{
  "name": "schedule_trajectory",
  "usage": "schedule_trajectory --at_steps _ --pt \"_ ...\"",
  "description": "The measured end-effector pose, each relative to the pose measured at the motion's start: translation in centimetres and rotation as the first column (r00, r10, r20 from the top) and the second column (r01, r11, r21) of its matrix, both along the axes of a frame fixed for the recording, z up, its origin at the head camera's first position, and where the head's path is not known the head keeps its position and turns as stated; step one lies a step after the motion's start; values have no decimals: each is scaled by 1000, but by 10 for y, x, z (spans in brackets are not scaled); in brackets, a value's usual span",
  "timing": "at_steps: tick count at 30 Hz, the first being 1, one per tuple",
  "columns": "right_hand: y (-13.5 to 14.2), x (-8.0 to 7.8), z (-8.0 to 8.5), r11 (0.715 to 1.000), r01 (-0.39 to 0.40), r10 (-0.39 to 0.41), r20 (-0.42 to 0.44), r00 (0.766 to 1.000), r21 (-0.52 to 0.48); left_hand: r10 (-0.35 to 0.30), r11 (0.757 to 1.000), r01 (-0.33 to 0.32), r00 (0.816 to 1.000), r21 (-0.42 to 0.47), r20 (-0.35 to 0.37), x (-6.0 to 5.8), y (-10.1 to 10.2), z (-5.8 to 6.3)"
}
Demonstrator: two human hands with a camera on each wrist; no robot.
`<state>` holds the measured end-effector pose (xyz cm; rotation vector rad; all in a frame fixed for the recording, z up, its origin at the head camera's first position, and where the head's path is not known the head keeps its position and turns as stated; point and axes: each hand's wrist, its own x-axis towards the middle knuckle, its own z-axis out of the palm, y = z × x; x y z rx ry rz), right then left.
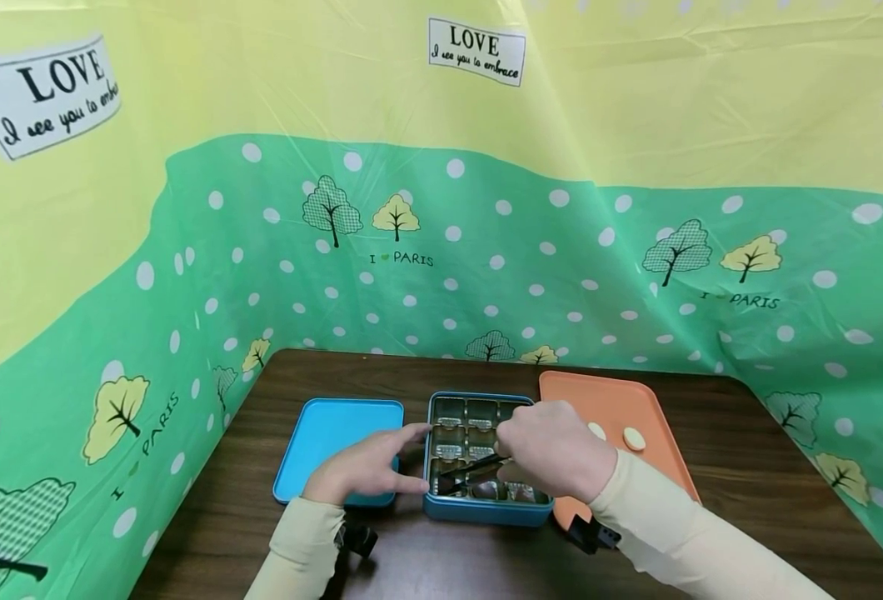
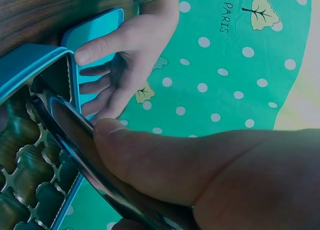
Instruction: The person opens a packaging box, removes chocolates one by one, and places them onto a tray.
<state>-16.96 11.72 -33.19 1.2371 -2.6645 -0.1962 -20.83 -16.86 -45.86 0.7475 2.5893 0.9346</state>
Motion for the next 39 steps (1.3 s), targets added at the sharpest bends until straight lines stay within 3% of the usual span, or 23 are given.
schedule_trajectory --at_steps 17,24,33,39 --pt "15 4 10 998 -5 8 48 999 -62 8 1000 -8 1000 -18 -1 0 2 0" --pt "20 10 21 994 48 -40 89 995 -98 12 1000 -12 1000 -13 5 1 2 1" --pt "28 13 30 989 112 -107 60 992 -99 5 1000 -5 1000 -9 0 2 2 2" --pt "33 16 40 973 229 -223 130 966 -32 -2 1000 2 1000 0 0 2 2 2"
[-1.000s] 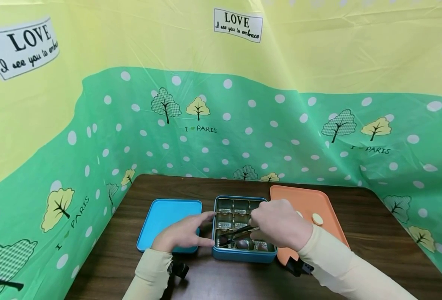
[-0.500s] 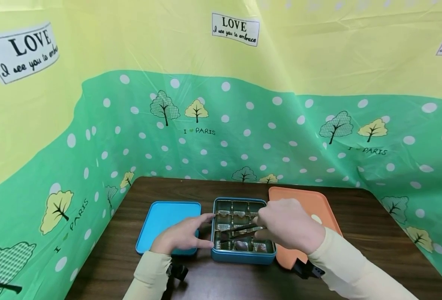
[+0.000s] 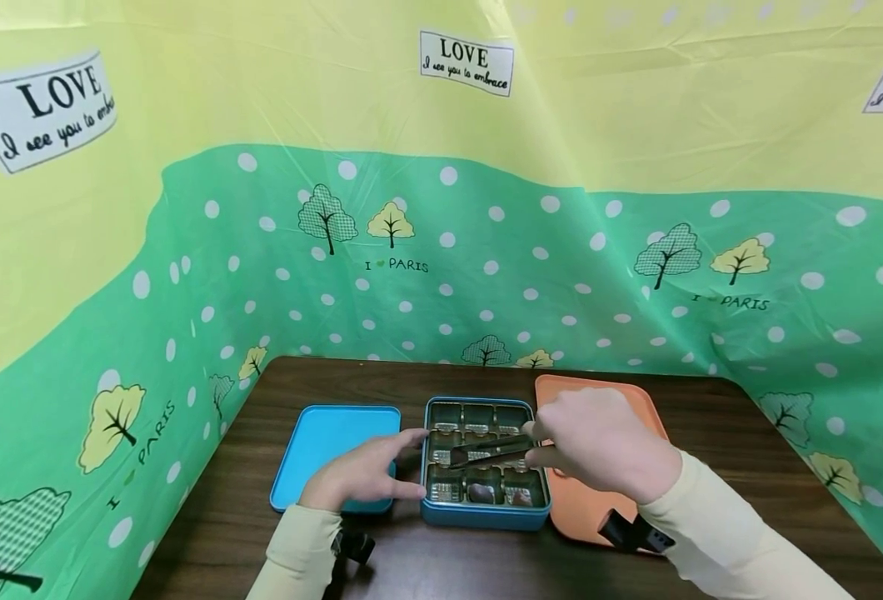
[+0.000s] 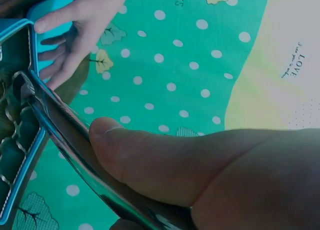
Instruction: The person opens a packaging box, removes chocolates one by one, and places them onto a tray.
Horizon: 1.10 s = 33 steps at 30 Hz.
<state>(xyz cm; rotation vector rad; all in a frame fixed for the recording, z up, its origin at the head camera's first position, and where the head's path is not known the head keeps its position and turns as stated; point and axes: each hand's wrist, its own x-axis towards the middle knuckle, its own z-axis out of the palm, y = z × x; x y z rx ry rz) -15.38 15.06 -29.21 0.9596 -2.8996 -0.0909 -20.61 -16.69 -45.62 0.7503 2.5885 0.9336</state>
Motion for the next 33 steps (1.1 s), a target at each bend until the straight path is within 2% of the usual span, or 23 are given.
schedule_trajectory --at_steps 3,7,18,28,33 --pt "7 0 4 1000 14 -14 -18 1000 12 4 1000 -4 1000 4 6 0 0 0" --pt "21 0 6 999 -9 7 -53 999 -31 10 1000 -10 1000 7 9 0 0 -1" --pt "58 1 6 995 99 -99 -6 995 -18 -6 1000 6 1000 21 6 1 0 -1" --pt "93 4 3 984 177 -177 19 984 -10 0 1000 0 1000 18 8 1 0 -1" --pt "106 4 0 975 220 -221 69 973 20 0 1000 0 1000 23 17 2 -1 0"
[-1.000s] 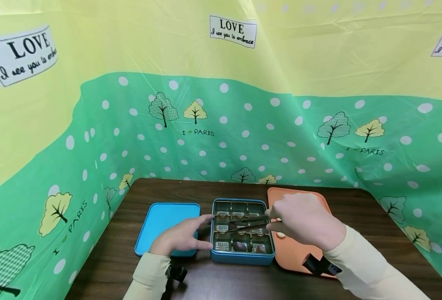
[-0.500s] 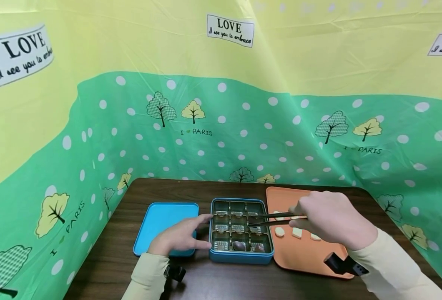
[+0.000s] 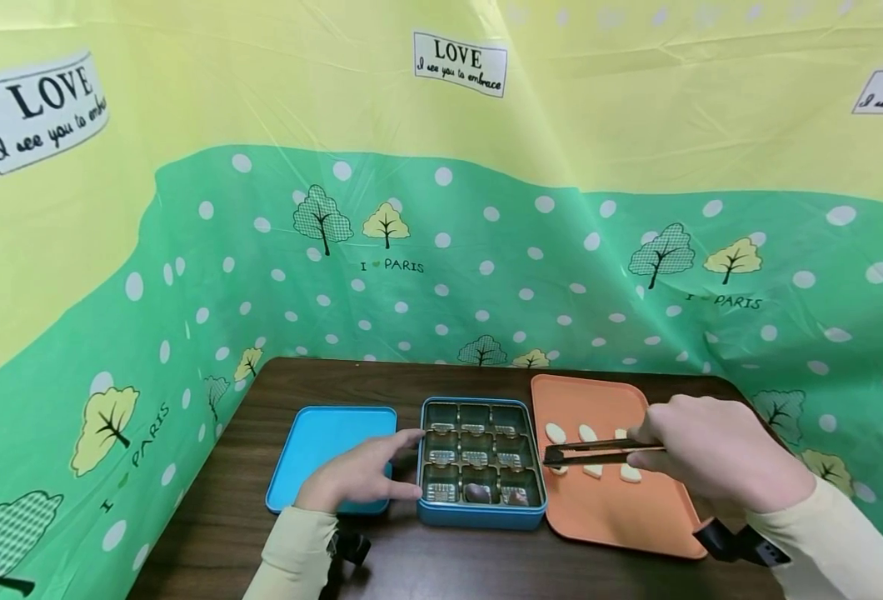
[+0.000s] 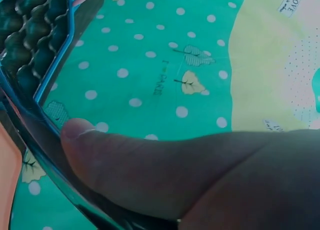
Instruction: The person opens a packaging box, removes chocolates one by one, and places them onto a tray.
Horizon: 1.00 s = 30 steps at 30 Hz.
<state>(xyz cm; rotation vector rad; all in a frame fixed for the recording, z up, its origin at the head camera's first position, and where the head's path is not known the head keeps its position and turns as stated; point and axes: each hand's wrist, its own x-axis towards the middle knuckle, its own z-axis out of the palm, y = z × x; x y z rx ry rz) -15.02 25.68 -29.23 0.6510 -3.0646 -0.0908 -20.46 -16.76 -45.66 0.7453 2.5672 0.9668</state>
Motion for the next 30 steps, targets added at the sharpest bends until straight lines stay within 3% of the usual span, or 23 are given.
schedule_trajectory --at_steps 17,30 --pt "5 -1 -27 998 5 -9 63 998 55 9 1000 -9 1000 5 2 0 0 -1" --pt "9 -1 -21 997 44 -51 102 993 70 6 1000 -6 1000 0 1 0 1 1"
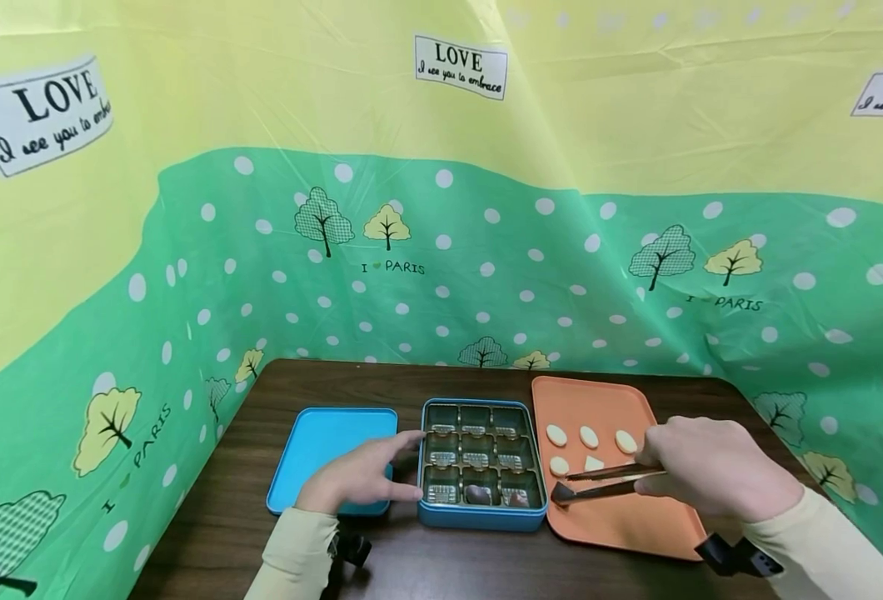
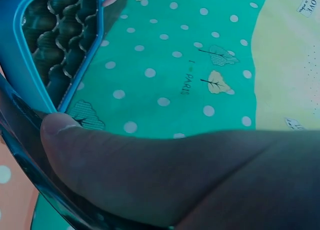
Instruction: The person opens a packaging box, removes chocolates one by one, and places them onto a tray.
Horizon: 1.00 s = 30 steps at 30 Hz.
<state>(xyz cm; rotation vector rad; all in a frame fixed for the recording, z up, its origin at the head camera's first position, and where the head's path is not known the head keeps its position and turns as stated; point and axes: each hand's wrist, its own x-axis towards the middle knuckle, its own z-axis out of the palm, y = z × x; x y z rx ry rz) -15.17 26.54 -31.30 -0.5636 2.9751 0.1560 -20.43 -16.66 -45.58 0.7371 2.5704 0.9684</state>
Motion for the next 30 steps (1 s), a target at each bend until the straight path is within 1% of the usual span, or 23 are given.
schedule_trajectory --at_steps 4,9,13,16,21,24,30 --pt "4 1 8 1000 15 -15 -5 1000 -24 1 1000 -1 1000 0 1 0 0 0" --pt "7 2 18 999 11 -13 -57 998 -51 -4 1000 4 1000 1 2 -1 -1 1" --pt "4 2 24 998 7 -14 -105 994 -68 -3 1000 3 1000 -1 -4 -1 -2 1" --pt "-1 3 26 996 -5 -5 -99 995 -94 -3 1000 3 1000 -8 -7 -1 -2 1" --pt "-15 5 26 991 -72 62 -89 994 -113 -3 1000 3 1000 -13 -5 0 -2 -1" --pt "-27 6 25 986 -121 109 -102 989 -119 1 1000 -1 1000 -9 -1 0 -2 -1" --pt "-48 3 20 967 -205 195 -75 978 -149 4 1000 -4 1000 -10 4 -1 -1 -2"
